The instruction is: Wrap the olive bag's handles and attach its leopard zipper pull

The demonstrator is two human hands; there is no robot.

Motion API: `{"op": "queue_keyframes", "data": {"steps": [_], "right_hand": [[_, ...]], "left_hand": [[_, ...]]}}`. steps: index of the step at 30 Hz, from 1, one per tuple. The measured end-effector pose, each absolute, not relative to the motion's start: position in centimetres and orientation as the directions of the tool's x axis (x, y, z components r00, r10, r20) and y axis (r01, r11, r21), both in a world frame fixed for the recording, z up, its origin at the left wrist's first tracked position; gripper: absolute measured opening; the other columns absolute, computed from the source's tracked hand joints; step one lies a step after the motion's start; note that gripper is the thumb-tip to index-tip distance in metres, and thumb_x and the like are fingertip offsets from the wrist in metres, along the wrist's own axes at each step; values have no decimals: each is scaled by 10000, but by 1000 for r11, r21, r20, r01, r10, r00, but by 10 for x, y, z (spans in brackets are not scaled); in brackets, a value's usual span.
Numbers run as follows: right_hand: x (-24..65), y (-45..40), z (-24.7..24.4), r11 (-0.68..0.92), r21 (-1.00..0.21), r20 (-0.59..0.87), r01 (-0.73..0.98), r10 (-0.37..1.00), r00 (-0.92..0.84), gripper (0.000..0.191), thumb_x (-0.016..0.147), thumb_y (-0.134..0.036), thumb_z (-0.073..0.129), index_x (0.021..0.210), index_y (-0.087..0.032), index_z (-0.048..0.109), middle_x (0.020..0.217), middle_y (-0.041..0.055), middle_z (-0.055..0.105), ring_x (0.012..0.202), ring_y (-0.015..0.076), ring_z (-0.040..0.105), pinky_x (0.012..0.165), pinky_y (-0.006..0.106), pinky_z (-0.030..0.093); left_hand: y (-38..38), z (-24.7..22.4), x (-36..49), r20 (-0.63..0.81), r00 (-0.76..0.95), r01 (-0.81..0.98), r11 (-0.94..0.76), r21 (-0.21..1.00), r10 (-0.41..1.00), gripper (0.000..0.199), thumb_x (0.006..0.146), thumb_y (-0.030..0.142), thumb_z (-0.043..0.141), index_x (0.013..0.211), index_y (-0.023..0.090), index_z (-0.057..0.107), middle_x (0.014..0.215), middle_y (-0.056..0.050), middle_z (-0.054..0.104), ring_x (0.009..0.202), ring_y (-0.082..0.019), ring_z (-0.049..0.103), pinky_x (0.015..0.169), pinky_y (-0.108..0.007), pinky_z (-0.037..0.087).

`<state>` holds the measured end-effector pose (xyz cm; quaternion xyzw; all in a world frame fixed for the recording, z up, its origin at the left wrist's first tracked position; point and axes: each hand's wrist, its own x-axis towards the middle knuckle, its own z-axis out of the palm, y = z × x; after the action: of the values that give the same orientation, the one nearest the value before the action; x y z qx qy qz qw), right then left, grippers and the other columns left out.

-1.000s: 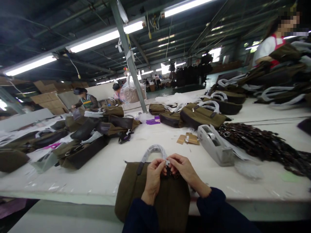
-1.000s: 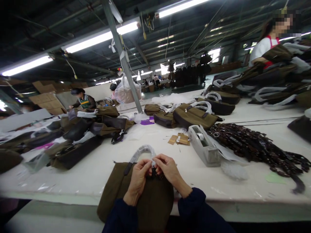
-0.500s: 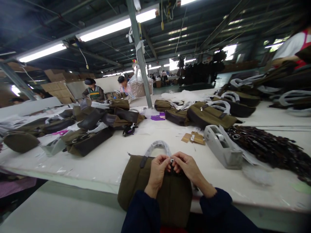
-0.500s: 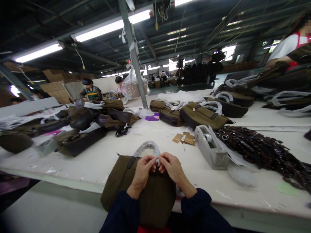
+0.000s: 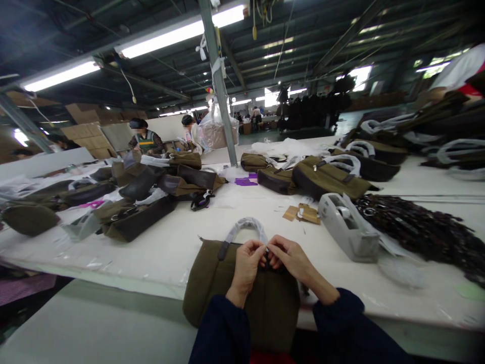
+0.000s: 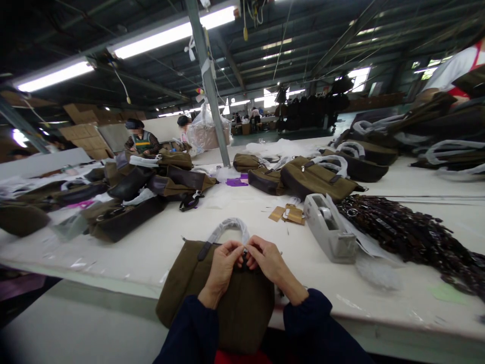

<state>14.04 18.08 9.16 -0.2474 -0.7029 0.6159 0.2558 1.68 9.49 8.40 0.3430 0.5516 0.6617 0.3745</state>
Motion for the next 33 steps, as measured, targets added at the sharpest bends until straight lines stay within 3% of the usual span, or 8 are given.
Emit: {"op": "queue_keyframes", "data": {"steps": [14,17,19,21,23,27,30,33], "right_hand": [[138,176,88,207,-974,86,87,702,-707,278,911,-455,497,816,-200,555,590,-25,610,496,132,592,497,246,499],[152,188,96,263,-959,128,108,737,-664,316,880,-481,535,1003,-195,587,843,31,694,592,155,635,545,293,530],[169,203,100,430,-885,226,176,730,-645,481,807,-481,644,1200,-214,574,1180,93,658,862,215,669,732,374,558],[187,216,100,575,-774,250,266,663,-706,664,728,-462,738,1317,-225,544,1336,116,585,1113,281,594,935,444,488],[199,223,98,614,-735,145,288,557,-818,634,745,-457,730,1308,-211,575,1255,111,642,1132,291,583,974,436,449],[205,223,93,585,-766,76,264,492,-867,311,877,-432,589,1039,-193,702,987,54,719,901,222,642,806,321,470],[202,217,98,618,-717,119,324,567,-815,267,917,-400,539,941,-194,707,904,41,718,836,204,633,747,298,445],[197,206,112,706,-566,181,427,611,-770,220,923,-363,554,938,-201,702,895,63,719,833,217,630,746,315,422]], "left_hand": [[100,79,16,52,-506,-72,-102,992,861,281,751,394,747,788,137,641,631,23,592,526,-73,508,482,-173,411],[98,83,18,48,-516,-105,-119,987,855,290,740,399,753,805,139,642,643,20,599,545,-86,536,497,-180,438],[98,84,20,39,-519,-129,-123,984,854,296,729,384,761,853,140,651,657,16,610,572,-96,565,525,-187,465],[99,84,21,31,-511,-130,-114,985,859,322,723,369,765,919,139,652,685,9,627,581,-100,580,541,-192,480],[101,85,20,34,-510,-105,-102,989,860,376,729,357,757,1011,141,635,818,-28,668,571,-95,586,537,-206,491],[93,100,16,96,-591,31,-96,995,801,543,740,319,737,1226,181,537,1282,-143,576,667,-125,647,624,-291,556],[66,117,21,173,-580,232,-43,972,796,506,760,311,732,1225,197,570,1271,-133,596,915,-209,661,751,-311,550],[34,122,36,118,-464,306,34,951,878,366,803,348,705,1134,202,652,1185,-118,653,1071,-251,619,835,-317,525]]}}
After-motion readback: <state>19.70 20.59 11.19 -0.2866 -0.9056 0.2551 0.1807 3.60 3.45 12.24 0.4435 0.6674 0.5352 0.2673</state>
